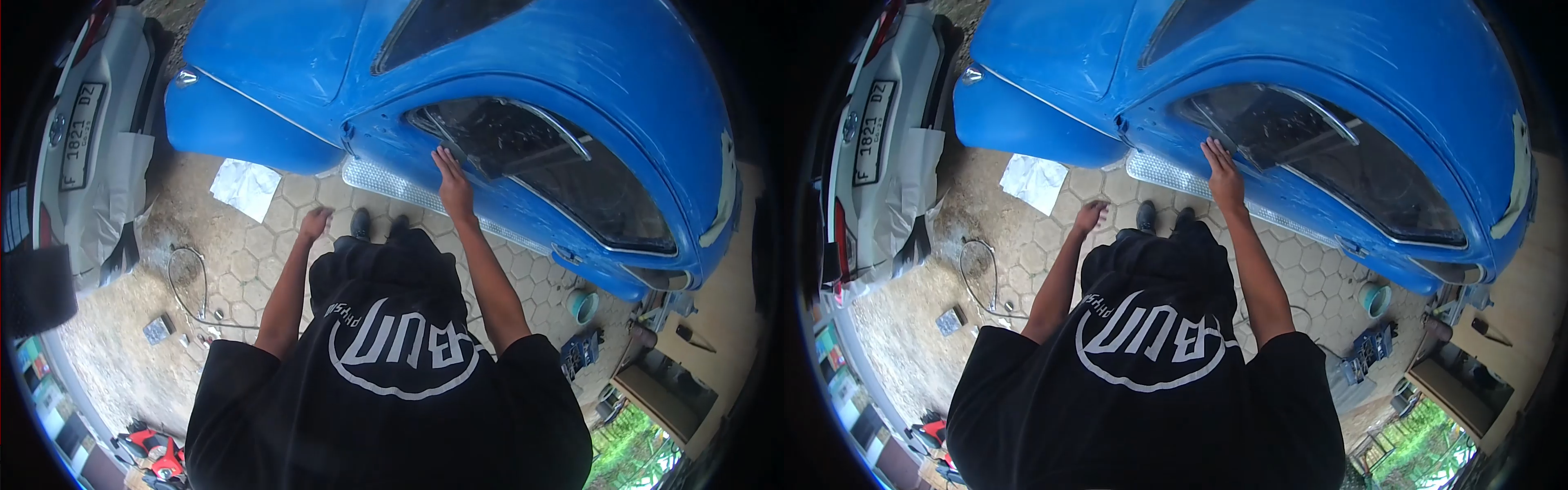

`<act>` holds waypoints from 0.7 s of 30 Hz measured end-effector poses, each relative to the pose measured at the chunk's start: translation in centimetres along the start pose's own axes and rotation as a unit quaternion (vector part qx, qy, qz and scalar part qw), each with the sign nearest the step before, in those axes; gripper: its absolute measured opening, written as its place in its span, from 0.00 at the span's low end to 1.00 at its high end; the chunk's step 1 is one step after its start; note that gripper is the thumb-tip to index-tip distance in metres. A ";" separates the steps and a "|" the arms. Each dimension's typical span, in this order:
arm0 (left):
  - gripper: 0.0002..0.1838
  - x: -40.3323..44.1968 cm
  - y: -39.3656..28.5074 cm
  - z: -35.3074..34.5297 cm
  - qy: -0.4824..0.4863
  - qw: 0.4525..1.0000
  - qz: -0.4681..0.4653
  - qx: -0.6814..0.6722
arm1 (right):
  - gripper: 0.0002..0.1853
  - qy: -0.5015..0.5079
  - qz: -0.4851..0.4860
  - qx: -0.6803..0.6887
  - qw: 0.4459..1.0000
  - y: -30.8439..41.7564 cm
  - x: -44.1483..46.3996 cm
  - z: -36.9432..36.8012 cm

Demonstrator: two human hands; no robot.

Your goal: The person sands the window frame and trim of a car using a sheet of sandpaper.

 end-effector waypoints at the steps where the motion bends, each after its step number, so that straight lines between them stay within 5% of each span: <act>1: 0.21 0.1 -3.4 -0.9 0.008 0.999 -0.040 -0.023 | 0.30 -0.013 -0.019 0.041 0.999 -0.3 -0.9 0.1; 6: 0.26 -0.2 -14.6 -9.1 0.134 0.989 -0.033 -0.060 | 0.24 -0.037 -0.111 0.222 0.968 0.4 -4.0 -1.5; 8: 0.28 -0.9 -17.5 -12.8 0.173 0.983 -0.022 -0.059 | 0.22 -0.002 -0.236 0.336 0.912 -0.7 -5.8 -2.9; 11: 0.31 -2.2 -19.8 -17.6 0.219 0.975 -0.004 -0.046 | 0.22 -0.044 -0.227 0.413 0.881 -1.9 -7.0 -1.7; 14: 0.26 -2.6 -20.5 -20.9 0.273 0.954 -0.004 -0.122 | 0.22 -0.093 -0.253 0.453 0.850 -4.3 -9.0 -0.8; 17: 0.15 -3.2 -21.8 -22.5 0.255 0.963 -0.065 -0.053 | 0.22 -0.143 -0.297 0.426 0.842 -6.2 -11.8 0.0; 20: 0.07 -3.7 -23.8 -23.6 0.239 0.961 -0.130 0.054 | 0.22 -0.108 -0.411 0.518 0.743 -6.8 -14.0 -0.1; 21: 0.10 -4.5 -25.3 -24.0 0.232 0.955 -0.170 0.069 | 0.23 -0.118 -0.390 0.498 0.765 -7.6 -14.0 -0.2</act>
Point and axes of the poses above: each hand's wrist, its own x-axis towards the middle knuckle, its own z-axis out of the back of the hand, y = z × x, the point moved 10 cm from there along x, towards the middle knuckle
